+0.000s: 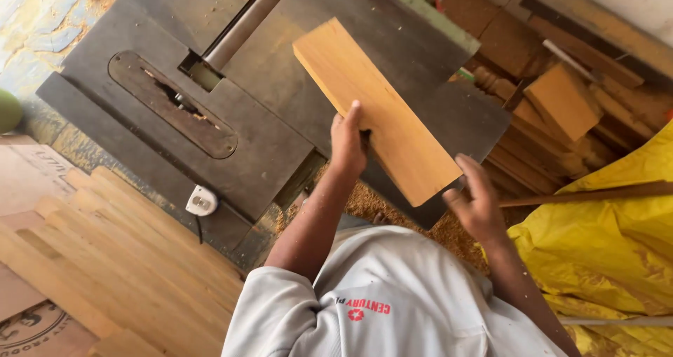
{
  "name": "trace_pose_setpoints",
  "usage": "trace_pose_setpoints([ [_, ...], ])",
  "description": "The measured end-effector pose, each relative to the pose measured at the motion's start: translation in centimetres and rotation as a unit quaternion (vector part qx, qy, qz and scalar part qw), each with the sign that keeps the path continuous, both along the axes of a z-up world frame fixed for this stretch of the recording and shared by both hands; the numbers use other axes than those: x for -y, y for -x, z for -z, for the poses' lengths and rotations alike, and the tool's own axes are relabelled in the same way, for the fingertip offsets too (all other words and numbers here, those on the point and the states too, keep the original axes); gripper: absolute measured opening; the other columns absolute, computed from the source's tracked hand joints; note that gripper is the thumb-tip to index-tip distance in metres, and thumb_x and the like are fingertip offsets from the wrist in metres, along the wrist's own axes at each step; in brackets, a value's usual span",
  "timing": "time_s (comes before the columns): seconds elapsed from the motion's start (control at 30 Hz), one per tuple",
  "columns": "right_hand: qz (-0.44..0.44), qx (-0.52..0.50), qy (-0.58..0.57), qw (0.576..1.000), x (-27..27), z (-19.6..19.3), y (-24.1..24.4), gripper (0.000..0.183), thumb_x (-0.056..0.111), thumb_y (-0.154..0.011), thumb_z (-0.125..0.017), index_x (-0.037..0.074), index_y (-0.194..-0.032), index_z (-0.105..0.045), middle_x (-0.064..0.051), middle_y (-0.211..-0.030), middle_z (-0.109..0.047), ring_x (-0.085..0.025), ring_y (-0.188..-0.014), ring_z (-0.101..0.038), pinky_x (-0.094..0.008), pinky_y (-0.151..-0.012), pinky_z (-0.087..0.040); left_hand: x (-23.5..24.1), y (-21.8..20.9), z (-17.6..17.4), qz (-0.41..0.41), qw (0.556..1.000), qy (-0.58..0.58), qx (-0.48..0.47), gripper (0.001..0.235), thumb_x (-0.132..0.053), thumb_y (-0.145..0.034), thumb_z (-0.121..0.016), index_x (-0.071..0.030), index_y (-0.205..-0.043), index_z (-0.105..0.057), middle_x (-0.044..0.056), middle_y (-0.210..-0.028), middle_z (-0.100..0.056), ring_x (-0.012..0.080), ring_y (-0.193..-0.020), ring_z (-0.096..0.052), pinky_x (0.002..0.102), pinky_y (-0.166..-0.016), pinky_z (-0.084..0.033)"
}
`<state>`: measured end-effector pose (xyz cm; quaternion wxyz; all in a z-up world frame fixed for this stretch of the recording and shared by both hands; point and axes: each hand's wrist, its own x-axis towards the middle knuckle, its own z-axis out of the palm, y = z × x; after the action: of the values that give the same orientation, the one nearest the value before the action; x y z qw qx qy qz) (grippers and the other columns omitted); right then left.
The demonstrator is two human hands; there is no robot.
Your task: Operating a jointer to flatten the faces of a wooden board.
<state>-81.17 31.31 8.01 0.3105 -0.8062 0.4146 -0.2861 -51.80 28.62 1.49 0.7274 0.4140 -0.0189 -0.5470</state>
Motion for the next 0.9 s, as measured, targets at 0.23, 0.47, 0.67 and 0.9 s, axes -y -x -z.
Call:
trace_pose_setpoints([
  [0.23,-0.051,0.094,-0.204,0.973,4.5,1.3,-0.5,0.08,0.019,-0.082,-0.083,0.006,-0.151,-0.045,-0.014,-0.156,-0.041,-0.027,-0.14,-0.049,-0.041,-0.11,-0.053,4.6,1.7,0.8,0.014,0.998,0.044,0.045,0.055,-0.045,-0.106,-0.05,0.003,-0.132,-0.055,0.014,-0.117,-0.067,0.0227,-0.103,-0.067,0.039,-0.084,-0.057],
  [0.47,-0.032,0.055,-0.159,0.985,7.2,0.8,-1.8,0.088,0.012,-0.069,-0.087,0.01,-0.147,-0.047,-0.013,-0.16,-0.03,-0.029,-0.139,-0.047,-0.041,-0.104,-0.057,6.8,1.9,0.3,0.021,0.997,-0.01,-0.073,0.07,-0.062,-0.101,-0.032,-0.006,-0.137,-0.053,0.009,-0.124,-0.067,0.0223,-0.104,-0.067,0.043,-0.082,-0.057],
  [0.67,-0.076,-0.056,-0.025,0.995,6.5,0.1,-2.1,0.092,0.009,-0.069,-0.09,0.01,-0.15,-0.046,-0.019,-0.16,-0.033,-0.038,-0.149,-0.037,-0.049,-0.118,-0.04,6.0,1.4,0.9,0.013,0.998,-0.037,-0.044,0.057,-0.049,-0.103,-0.048,-0.004,-0.138,-0.05,0.012,-0.13,-0.064,0.0233,-0.113,-0.065,0.042,-0.09,-0.056],
  [0.9,-0.129,-0.05,-0.067,0.988,7.3,-3.0,-0.2,0.072,0.006,-0.079,-0.08,0.01,-0.146,-0.054,-0.018,-0.158,-0.045,-0.036,-0.139,-0.052,-0.045,-0.11,-0.048,4.4,-2.5,-5.6,0.077,0.988,0.114,0.074,0.051,-0.026,-0.097,-0.066,-0.002,-0.14,-0.049,0.01,-0.127,-0.065,0.0226,-0.116,-0.064,0.04,-0.097,-0.054],
])
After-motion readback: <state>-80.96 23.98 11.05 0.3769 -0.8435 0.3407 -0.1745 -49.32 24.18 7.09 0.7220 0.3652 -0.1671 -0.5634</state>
